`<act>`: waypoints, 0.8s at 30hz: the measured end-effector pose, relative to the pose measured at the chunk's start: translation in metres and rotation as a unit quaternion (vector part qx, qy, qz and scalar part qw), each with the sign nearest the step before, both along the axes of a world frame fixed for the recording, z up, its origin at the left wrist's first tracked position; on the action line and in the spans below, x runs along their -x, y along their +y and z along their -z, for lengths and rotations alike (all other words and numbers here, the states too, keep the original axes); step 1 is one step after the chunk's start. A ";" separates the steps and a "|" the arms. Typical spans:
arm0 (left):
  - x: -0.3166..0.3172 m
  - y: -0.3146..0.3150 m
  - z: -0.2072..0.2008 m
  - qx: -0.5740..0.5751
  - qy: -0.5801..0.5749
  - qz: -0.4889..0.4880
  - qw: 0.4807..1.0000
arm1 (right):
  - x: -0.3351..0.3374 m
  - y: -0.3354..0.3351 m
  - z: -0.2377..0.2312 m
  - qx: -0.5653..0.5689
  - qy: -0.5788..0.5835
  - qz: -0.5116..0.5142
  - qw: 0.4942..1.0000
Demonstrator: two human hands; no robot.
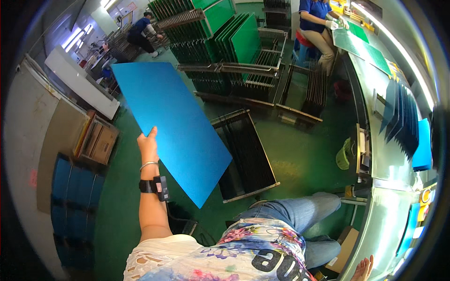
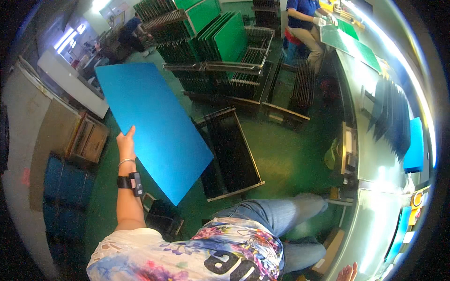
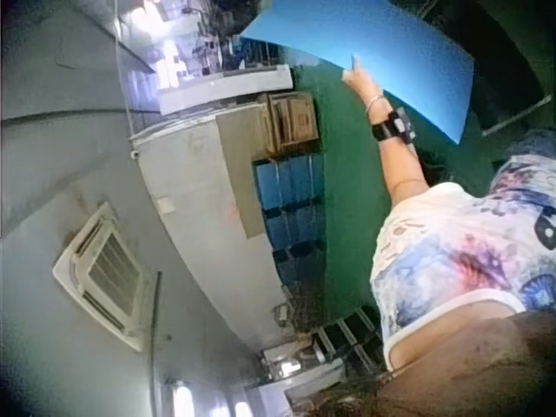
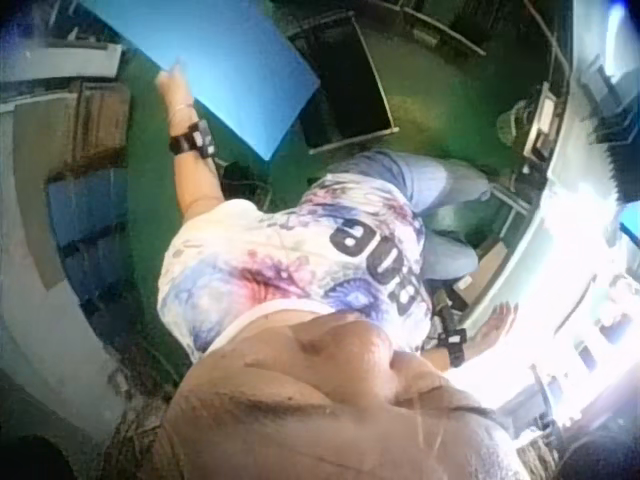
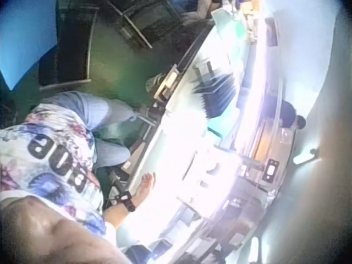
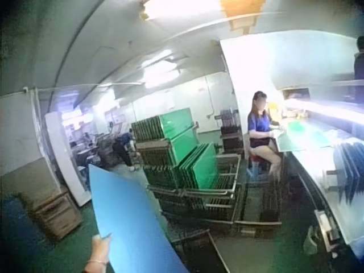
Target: Inspecting and organizing large circuit board films and plates at a light table in a factory.
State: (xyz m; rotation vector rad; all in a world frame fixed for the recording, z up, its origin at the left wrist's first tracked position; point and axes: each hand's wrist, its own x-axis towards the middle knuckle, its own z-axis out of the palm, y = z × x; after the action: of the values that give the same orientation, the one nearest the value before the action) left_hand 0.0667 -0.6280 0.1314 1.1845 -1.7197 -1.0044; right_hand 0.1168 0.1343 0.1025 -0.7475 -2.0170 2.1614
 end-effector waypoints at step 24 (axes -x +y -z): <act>0.088 0.032 0.274 0.007 -0.295 -0.002 0.955 | 0.021 -0.036 -0.025 -0.135 -0.144 0.047 0.979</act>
State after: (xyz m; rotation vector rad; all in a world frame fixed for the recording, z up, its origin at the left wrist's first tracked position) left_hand -0.0212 -0.5955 -0.1431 1.5863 -2.1676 -0.6637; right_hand 0.0960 0.0982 0.1270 -1.1392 -2.2934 1.7621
